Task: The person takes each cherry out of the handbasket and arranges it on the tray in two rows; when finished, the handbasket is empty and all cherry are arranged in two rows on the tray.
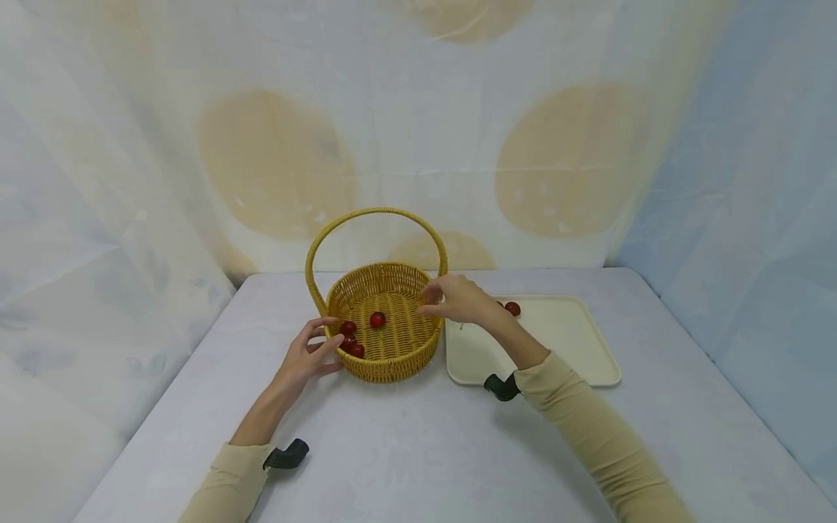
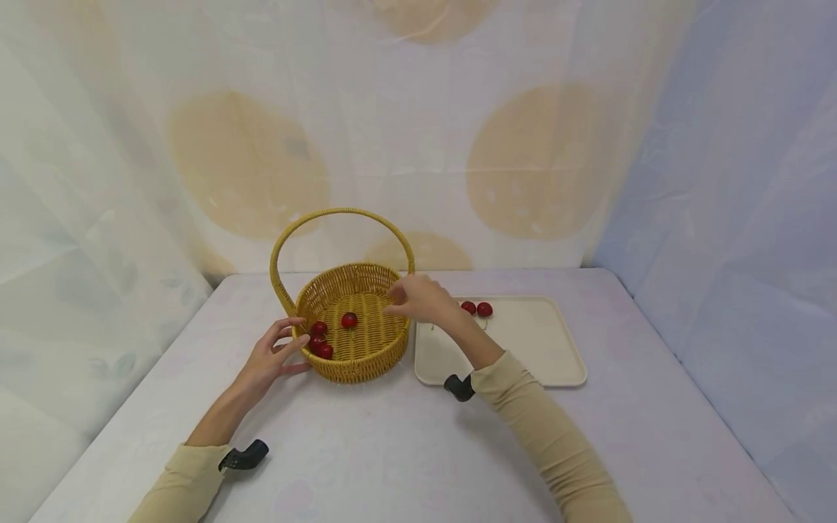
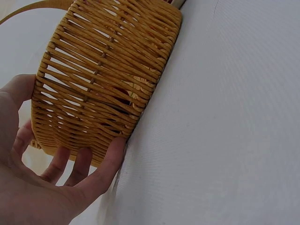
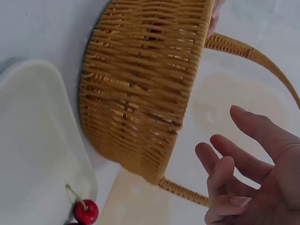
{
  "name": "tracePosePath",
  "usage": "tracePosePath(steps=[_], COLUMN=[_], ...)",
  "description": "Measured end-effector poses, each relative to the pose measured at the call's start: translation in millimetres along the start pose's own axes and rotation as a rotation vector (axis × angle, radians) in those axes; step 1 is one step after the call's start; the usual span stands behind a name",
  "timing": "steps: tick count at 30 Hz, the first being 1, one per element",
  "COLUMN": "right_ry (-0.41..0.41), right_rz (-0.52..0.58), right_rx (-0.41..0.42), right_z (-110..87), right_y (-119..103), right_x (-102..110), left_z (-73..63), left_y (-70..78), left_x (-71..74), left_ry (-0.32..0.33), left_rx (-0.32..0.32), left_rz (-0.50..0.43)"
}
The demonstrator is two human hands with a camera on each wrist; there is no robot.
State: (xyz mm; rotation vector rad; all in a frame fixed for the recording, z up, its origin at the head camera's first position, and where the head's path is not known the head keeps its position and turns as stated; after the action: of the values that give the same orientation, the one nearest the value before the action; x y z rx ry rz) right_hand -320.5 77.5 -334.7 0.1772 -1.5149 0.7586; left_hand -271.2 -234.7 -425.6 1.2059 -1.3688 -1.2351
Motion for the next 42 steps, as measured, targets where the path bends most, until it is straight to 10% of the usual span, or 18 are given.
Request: tracePosePath(steps=[13, 42], right_ry=[-0.041, -0.088], right_rz=[0.029, 0.039], right_rx=[0.039, 0.009], right_z=[15.9, 44.6], right_y=[-18.6, -24.5], right_x=[-30.0, -70.4], left_z=[13.0, 8.8], left_y=[-21.3, -15.9], left_x=[8.9, 4.7], left_ry=[0.006, -0.008], left_rx=[-0.039, -0.047], left_rz=[0.005, 0.002])
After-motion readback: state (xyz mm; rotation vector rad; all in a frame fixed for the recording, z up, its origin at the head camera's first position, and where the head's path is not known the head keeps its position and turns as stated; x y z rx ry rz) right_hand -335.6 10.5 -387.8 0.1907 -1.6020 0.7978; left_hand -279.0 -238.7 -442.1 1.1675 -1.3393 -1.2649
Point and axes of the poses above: each hand's wrist, its own z-axis towards the middle knuckle, its own x-axis out of the back of the hand, y = z × x, the point moved 1 cm from there along z, towards the middle knuckle, and after that the axes turned 10 degrees about -z, right-handed, at the moved point
